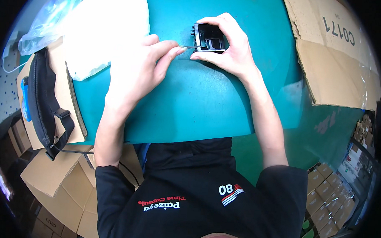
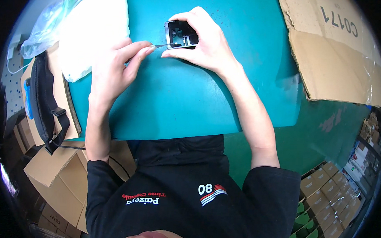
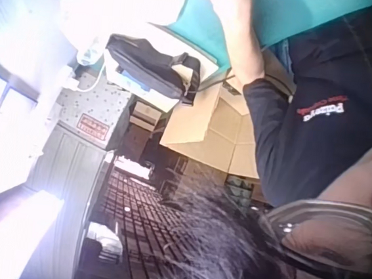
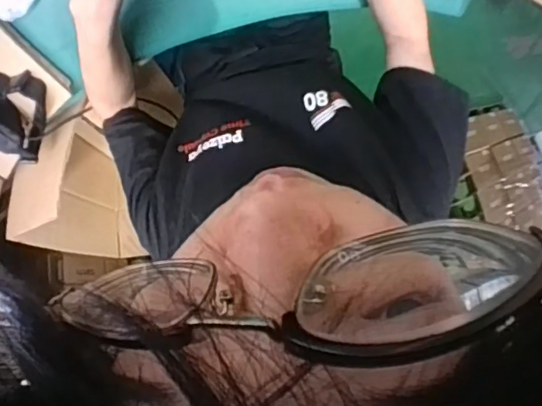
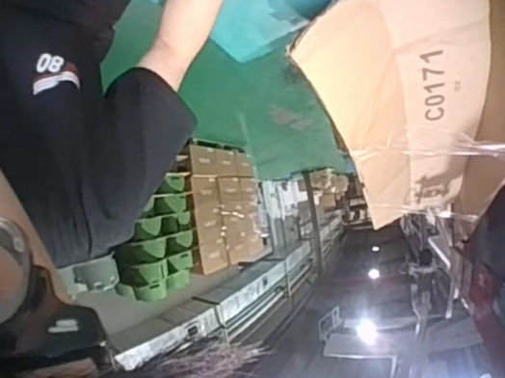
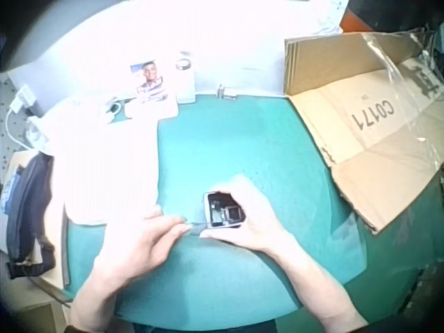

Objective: The person unpacks a small black plastic housing from a bag and uses a red-handled tool to scrape or clean the interior. They then handle a small component wrapped in foil, unwrap it, and insert it into the housing. The person repeats this process with a second housing, cleaning and inserting components.

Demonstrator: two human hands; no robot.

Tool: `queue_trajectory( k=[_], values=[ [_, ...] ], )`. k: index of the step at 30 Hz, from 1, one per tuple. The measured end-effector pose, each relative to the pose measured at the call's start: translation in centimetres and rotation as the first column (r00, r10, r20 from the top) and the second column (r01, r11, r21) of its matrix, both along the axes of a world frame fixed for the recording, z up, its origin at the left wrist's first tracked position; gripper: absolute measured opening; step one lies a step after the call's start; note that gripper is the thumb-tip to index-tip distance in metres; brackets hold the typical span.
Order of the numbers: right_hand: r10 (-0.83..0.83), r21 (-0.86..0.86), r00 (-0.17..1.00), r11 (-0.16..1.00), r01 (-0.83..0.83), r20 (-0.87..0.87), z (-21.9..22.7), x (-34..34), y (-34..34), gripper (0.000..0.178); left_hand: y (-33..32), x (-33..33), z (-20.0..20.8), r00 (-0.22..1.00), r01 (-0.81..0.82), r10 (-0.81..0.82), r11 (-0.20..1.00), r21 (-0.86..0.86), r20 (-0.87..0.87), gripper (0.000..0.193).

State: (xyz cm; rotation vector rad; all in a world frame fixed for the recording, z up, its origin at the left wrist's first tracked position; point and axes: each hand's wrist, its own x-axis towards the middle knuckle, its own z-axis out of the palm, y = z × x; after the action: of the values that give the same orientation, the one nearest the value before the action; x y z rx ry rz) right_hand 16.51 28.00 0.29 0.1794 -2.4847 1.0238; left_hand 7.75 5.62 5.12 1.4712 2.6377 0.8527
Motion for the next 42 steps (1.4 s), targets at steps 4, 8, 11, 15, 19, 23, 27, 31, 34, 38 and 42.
queue_trajectory(
  k=[4, 8, 11, 15, 19, 23, 27, 31, 34, 38, 42],
  values=[
    [-0.048, -0.064, 0.999, 0.997, 0.048, 0.003, -0.2, 0.2, -0.1, 0.072, -0.2, 0.0, 0.0, 0.999, 0.032, -0.032, 0.999, -0.018, -0.010, 0.016],
    [-0.045, -0.075, 0.998, 0.996, 0.049, 0.050, -0.2, 0.2, -0.2, 0.072, 0.2, -0.6, -0.6, 0.999, -0.028, 0.028, 1.000, -0.002, -0.023, 0.018],
    [-0.050, -0.104, 0.995, 0.993, 0.058, 0.081, -0.2, 0.2, -0.3, 0.072, 0.8, -1.2, -0.9, 0.998, -0.048, 0.048, 0.999, 0.014, -0.041, 0.020],
    [-0.052, -0.136, 0.993, 0.988, 0.067, 0.107, -0.1, 0.2, -0.3, 0.073, 1.2, -1.7, -1.1, 0.996, -0.069, 0.071, 0.997, 0.035, -0.056, 0.021],
    [-0.048, -0.141, 0.993, 0.988, 0.063, 0.109, -0.2, 0.2, -0.2, 0.073, 1.2, -1.8, -1.1, 0.997, -0.046, 0.048, 0.998, 0.038, -0.054, 0.022],
    [-0.048, -0.137, 0.993, 0.989, 0.063, 0.108, -0.2, 0.2, -0.3, 0.074, 1.4, -2.1, -1.5, 0.998, -0.049, 0.051, 0.998, 0.044, -0.033, 0.022],
    [-0.054, -0.126, 0.993, 0.990, 0.067, 0.102, -0.3, 0.3, -0.1, 0.074, 1.5, -2.3, -1.5, 1.000, -0.014, 0.015, 0.998, 0.062, -0.021, 0.021],
    [-0.051, -0.115, 0.994, 0.991, 0.061, 0.093, -0.3, 0.2, -0.2, 0.074, 1.3, -2.3, -1.9, 0.999, -0.028, 0.031, 0.997, 0.072, -0.043, 0.022],
    [-0.059, -0.107, 0.992, 0.992, 0.071, 0.109, -0.2, 0.2, -0.2, 0.074, 1.4, -2.7, -2.3, 0.996, -0.057, 0.062, 0.995, 0.077, -0.063, 0.022],
    [-0.050, -0.116, 0.991, 0.991, 0.064, 0.120, 0.0, 0.1, -0.3, 0.074, 0.9, -2.0, -1.9, 0.979, -0.189, 0.193, 0.980, 0.062, -0.067, 0.021],
    [0.010, 0.018, 0.999, 1.000, -0.009, -0.047, 0.1, 0.2, -0.1, 0.071, 0.3, -1.4, -2.0, 0.979, -0.155, 0.172, 0.976, 0.155, -0.105, 0.018]
  ],
)
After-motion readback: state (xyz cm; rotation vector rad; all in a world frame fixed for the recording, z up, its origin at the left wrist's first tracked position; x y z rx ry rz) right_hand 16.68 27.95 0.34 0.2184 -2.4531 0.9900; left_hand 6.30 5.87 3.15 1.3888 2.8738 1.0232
